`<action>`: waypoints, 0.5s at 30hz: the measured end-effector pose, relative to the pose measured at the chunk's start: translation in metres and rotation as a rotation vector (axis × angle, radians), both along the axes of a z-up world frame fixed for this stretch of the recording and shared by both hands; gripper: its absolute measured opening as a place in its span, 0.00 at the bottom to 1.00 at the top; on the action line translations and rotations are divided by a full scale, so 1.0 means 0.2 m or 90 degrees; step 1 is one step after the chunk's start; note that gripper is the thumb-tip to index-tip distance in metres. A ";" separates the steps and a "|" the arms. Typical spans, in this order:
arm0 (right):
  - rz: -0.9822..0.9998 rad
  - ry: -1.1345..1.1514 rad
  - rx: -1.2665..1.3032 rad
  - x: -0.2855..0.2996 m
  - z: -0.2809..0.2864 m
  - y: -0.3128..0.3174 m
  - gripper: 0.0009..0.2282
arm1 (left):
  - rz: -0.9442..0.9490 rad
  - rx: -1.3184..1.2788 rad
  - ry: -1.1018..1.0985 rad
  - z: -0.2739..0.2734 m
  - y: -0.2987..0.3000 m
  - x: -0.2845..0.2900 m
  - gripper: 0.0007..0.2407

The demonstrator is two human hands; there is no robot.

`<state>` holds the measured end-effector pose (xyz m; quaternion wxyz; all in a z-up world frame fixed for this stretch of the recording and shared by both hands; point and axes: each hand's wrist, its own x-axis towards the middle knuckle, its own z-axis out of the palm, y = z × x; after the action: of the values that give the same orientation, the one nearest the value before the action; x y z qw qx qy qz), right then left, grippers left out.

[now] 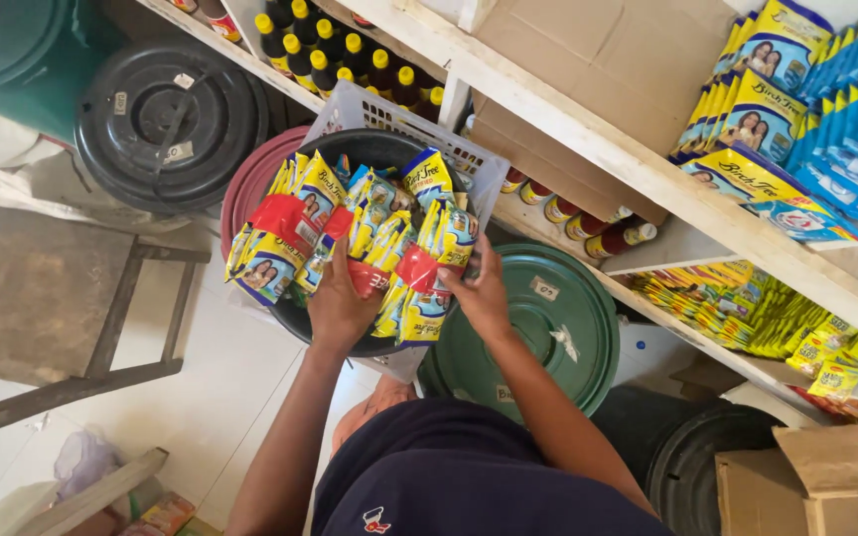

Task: Organizing and stocking small milk powder sachets onto a grocery shelf.

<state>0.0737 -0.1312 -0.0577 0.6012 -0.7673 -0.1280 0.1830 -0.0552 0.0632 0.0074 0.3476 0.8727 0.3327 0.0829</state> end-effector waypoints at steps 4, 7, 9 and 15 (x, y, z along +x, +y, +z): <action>-0.016 -0.085 -0.055 -0.02 0.03 0.01 0.38 | 0.053 -0.007 0.017 0.00 0.01 -0.07 0.37; -0.017 -0.069 -0.012 -0.05 0.05 0.00 0.37 | 0.107 -0.031 -0.066 -0.04 0.11 -0.17 0.32; 0.016 -0.108 0.007 -0.08 0.07 0.00 0.35 | 0.176 -0.106 -0.258 0.01 0.21 -0.24 0.33; 0.200 -0.290 -0.110 -0.15 0.23 0.14 0.28 | 0.172 -0.363 -0.468 0.27 0.36 -0.27 0.24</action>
<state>0.0436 -0.1037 -0.0125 0.4534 -0.8079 -0.3609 0.1075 -0.1098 0.1358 0.0621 0.6538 0.6042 0.3076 0.3359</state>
